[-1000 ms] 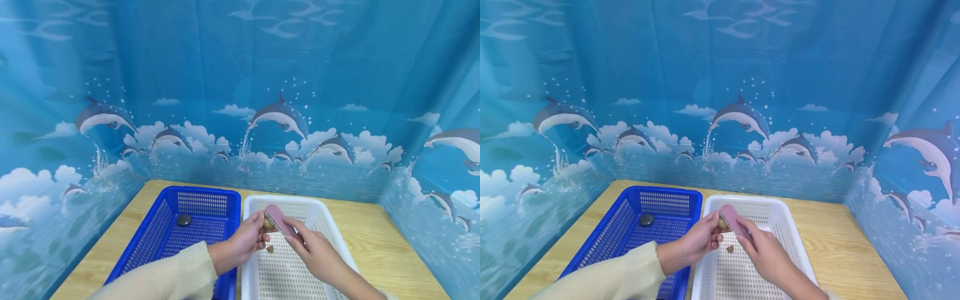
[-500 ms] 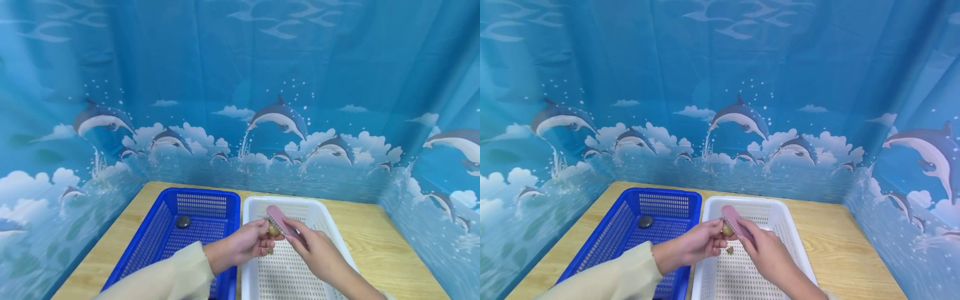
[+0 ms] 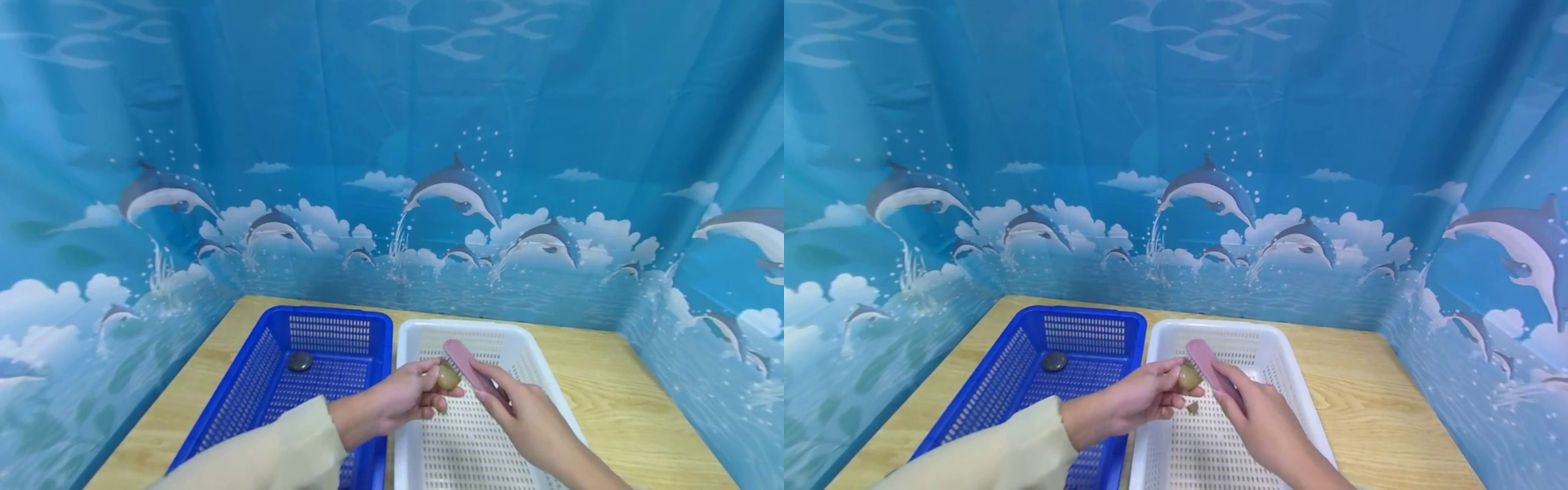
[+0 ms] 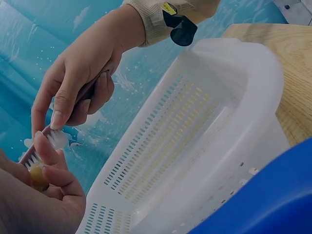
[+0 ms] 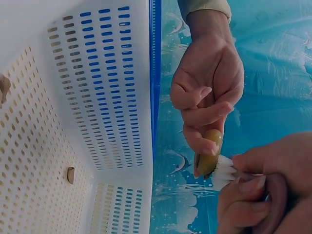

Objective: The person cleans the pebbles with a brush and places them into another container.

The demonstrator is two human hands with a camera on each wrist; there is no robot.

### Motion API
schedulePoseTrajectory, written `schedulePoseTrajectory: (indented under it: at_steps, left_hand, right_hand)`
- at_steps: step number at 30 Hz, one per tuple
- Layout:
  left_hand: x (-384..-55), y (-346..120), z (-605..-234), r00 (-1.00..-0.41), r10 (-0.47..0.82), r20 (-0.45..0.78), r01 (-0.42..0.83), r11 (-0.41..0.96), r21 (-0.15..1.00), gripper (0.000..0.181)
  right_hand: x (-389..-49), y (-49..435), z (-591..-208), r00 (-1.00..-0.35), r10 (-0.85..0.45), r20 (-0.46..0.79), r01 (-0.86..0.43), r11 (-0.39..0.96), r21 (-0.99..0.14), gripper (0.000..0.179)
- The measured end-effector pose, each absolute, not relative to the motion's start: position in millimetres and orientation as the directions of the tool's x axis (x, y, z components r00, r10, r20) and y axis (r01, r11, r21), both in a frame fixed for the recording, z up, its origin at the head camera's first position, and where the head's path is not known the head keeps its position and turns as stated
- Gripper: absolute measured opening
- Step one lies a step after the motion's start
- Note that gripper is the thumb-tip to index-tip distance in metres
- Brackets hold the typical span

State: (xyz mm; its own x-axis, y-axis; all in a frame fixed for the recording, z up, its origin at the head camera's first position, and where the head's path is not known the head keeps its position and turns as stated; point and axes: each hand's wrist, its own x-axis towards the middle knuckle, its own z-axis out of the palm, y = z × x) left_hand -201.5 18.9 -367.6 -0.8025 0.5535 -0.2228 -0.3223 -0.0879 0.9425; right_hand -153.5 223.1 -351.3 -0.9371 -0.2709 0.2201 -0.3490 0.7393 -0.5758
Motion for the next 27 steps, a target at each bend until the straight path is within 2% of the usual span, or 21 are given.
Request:
schedulePoseTrajectory:
  at_steps: [7, 14, 17, 23, 27]
  left_hand:
    - [-200.4, 16.7, -368.0, -0.813, 0.538, -0.221, -0.296, -0.055, 0.954, 0.041]
    - [-199.2, 15.7, -374.4, -0.798, 0.548, -0.251, -0.31, -0.016, 0.951, 0.036]
    - [-199.3, 17.1, -374.9, -0.792, 0.561, -0.24, -0.296, -0.009, 0.955, 0.036]
    - [-196.4, 20.7, -373.6, -0.768, 0.605, -0.213, -0.26, 0.01, 0.966, 0.036]
    - [-196.9, 20.6, -372.5, -0.788, 0.578, -0.212, -0.262, -0.004, 0.965, 0.038]
  right_hand:
    - [-147.4, 221.4, -356.6, -0.894, -0.344, 0.287, -0.448, 0.685, -0.574, 0.04]
    - [-148.1, 216.6, -359.0, -0.894, -0.36, 0.268, -0.448, 0.697, -0.559, 0.041]
    - [-150.3, 216.3, -357.7, -0.888, -0.352, 0.297, -0.46, 0.708, -0.536, 0.04]
    - [-152.7, 218.4, -354.7, -0.918, -0.284, 0.275, -0.392, 0.744, -0.541, 0.041]
    - [-152.4, 222.5, -354.7, -0.936, -0.257, 0.241, -0.35, 0.754, -0.555, 0.04]
